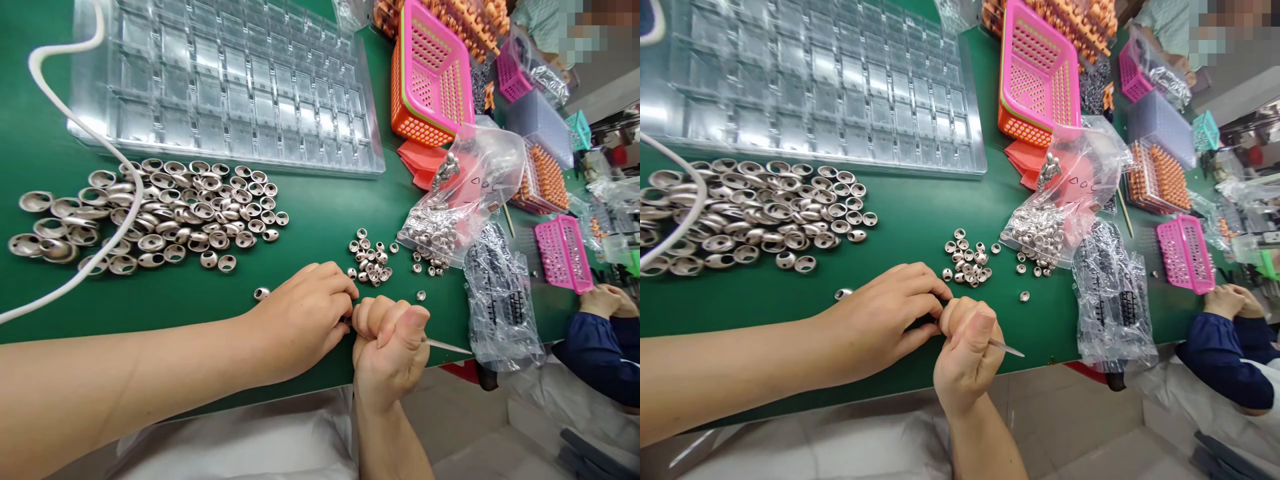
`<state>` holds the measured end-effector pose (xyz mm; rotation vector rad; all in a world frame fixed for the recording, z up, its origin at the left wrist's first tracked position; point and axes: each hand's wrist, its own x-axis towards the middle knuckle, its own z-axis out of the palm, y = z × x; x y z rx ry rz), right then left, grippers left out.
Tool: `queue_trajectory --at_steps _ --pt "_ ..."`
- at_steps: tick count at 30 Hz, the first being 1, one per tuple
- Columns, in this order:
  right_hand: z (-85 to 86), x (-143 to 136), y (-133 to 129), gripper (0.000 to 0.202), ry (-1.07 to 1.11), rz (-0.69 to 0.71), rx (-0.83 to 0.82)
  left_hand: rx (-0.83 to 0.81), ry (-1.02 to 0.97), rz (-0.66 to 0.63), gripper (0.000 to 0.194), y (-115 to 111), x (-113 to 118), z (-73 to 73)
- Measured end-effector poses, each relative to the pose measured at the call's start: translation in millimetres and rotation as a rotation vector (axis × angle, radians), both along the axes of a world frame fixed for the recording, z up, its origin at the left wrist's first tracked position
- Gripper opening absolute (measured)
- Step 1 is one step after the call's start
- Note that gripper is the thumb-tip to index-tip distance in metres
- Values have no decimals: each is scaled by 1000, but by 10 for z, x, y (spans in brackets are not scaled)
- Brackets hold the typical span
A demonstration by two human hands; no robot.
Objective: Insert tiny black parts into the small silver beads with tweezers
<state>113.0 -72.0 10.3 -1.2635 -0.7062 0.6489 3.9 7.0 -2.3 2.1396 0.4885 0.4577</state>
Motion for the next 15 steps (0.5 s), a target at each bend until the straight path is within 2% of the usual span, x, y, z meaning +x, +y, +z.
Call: queue_trajectory --at_steps 7,15 --pt "-12 -8 4 50 -46 16 6 -19 29 -13 11 12 -1 54" --pt "12 -21 -32 53 -110 87 -24 6 -69 41 12 -22 15 -56"
